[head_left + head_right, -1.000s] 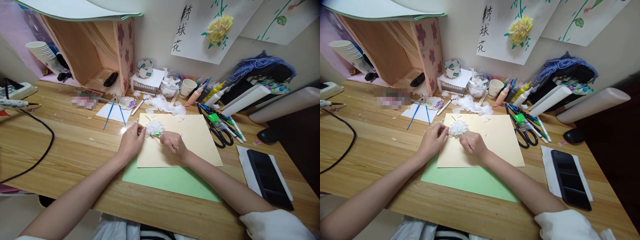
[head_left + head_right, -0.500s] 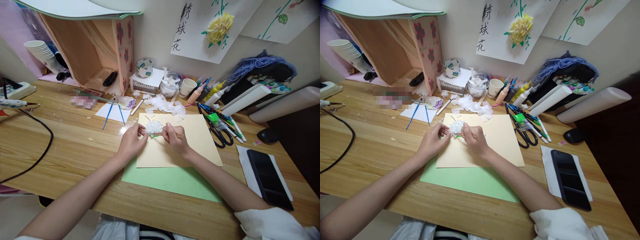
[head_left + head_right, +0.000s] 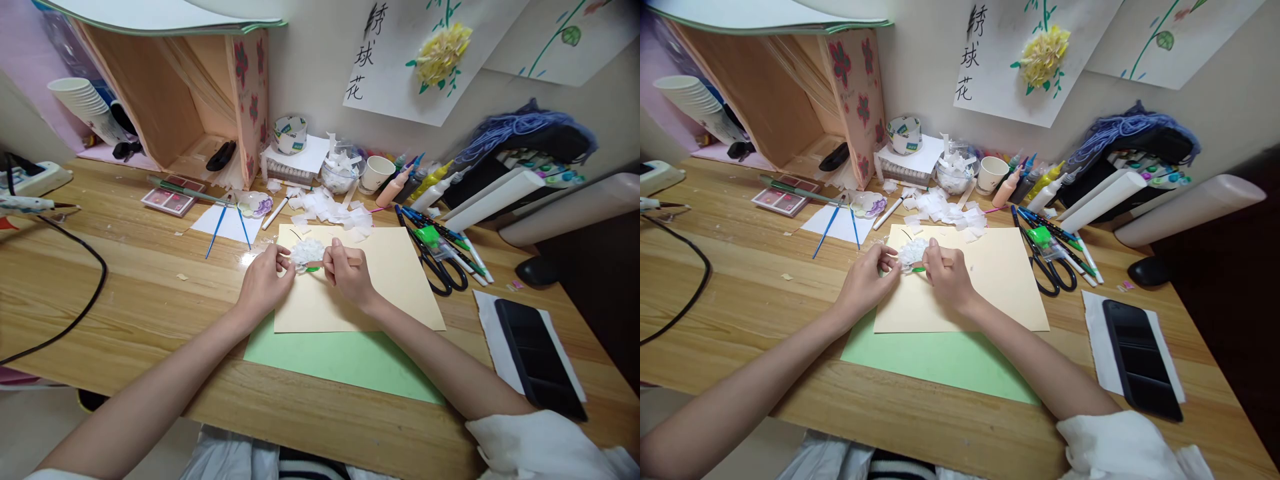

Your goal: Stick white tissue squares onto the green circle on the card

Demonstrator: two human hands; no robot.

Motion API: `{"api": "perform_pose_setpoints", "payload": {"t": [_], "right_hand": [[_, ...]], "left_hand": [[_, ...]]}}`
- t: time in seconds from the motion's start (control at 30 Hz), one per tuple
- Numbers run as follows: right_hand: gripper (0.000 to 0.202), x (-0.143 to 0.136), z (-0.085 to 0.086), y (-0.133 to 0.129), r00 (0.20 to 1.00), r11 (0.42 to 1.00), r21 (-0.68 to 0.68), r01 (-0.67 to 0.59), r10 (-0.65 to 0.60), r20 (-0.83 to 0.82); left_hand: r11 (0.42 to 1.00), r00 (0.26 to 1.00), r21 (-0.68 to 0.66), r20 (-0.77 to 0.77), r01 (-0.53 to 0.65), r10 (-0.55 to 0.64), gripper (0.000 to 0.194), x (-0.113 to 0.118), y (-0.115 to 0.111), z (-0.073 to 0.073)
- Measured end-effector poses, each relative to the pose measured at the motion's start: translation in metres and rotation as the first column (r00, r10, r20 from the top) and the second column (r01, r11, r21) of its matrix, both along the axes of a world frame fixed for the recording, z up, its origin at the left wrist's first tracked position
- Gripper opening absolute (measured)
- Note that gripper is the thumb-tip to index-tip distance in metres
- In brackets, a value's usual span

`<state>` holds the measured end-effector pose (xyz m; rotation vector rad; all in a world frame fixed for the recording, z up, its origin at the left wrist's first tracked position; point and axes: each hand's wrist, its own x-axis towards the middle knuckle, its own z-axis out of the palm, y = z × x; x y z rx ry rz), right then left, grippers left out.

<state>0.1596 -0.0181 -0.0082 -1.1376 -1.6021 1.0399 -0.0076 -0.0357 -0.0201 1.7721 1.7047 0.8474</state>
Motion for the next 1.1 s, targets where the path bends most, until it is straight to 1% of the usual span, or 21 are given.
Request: {"api": "perform_pose_setpoints", "payload": {"t": [0.17, 0.27, 0.33, 0.4, 0.5, 0.6, 0.67, 0.73, 0.77, 0.87, 0.97, 1.03, 1.1], "right_hand": [[0.060, -0.005, -0.001, 0.008, 0.990, 0.987, -0.132, 0.090, -0.103, -0.097], [0.060, -0.006, 0.002, 0.012, 0.984, 0.981, -0.175, 0.080, -0.105, -0.141], [0.060, 0.000, 0.005, 0.015, 0.978, 0.982, -0.178, 0.064, -0.097, -0.183], [0.060, 0.014, 0.008, 0.021, 0.964, 0.984, -0.165, 0.066, -0.105, -0.243], [0.057, 0.046, 0.006, 0.034, 0.929, 0.981, -0.179, 0.076, -0.134, -0.344], [0.057, 0.081, -0.004, 0.042, 0.893, 0.951, -0.304, 0.062, -0.189, -0.408], [0.058, 0.097, -0.012, 0.042, 0.891, 0.931, -0.365, 0.009, -0.173, -0.420], [0.058, 0.106, -0.018, 0.037, 0.902, 0.920, -0.391, -0.035, -0.140, -0.409], [0.058, 0.107, -0.020, 0.033, 0.903, 0.920, -0.389, -0.037, -0.136, -0.408], [0.058, 0.102, -0.024, 0.021, 0.878, 0.934, -0.358, 0.012, -0.181, -0.442], [0.058, 0.094, -0.027, 0.010, 0.851, 0.937, -0.349, 0.030, -0.207, -0.482], [0.057, 0.091, -0.029, 0.006, 0.852, 0.936, -0.352, 0.024, -0.204, -0.483], [0.056, 0.090, -0.030, 0.004, 0.852, 0.936, -0.351, 0.033, -0.210, -0.480]], "left_hand": [[1.000, 1.000, 0.003, -0.012, -0.003, 0.003, 0.018, 0.000, 0.000, 0.001], [1.000, 0.999, 0.005, -0.030, -0.014, 0.014, 0.018, 0.000, -0.001, 0.002], [1.000, 1.000, -0.002, -0.020, -0.018, 0.018, 0.017, -0.001, -0.001, 0.002], [1.000, 1.000, -0.018, 0.007, -0.015, 0.015, 0.017, -0.003, 0.000, 0.002], [0.999, 0.998, -0.042, 0.058, -0.026, 0.029, 0.018, -0.006, 0.002, 0.003], [0.994, 0.988, -0.018, 0.112, -0.108, 0.110, 0.018, -0.012, 0.008, 0.003], [0.985, 0.974, -0.006, 0.150, -0.171, 0.170, 0.019, -0.016, 0.012, 0.002], [0.980, 0.959, -0.021, 0.202, -0.198, 0.198, 0.022, -0.019, 0.015, 0.002], [0.979, 0.951, -0.032, 0.231, -0.201, 0.203, 0.023, -0.020, 0.016, 0.001], [0.981, 0.941, -0.047, 0.279, -0.186, 0.192, 0.026, -0.021, 0.017, -0.001], [0.987, 0.967, -0.011, 0.201, -0.159, 0.157, 0.028, -0.019, 0.024, -0.001], [0.991, 0.989, 0.056, 0.096, -0.122, 0.116, 0.026, -0.016, 0.037, 0.000], [0.991, 0.998, 0.123, -0.025, -0.052, 0.055, 0.023, -0.010, 0.055, 0.001]]}}
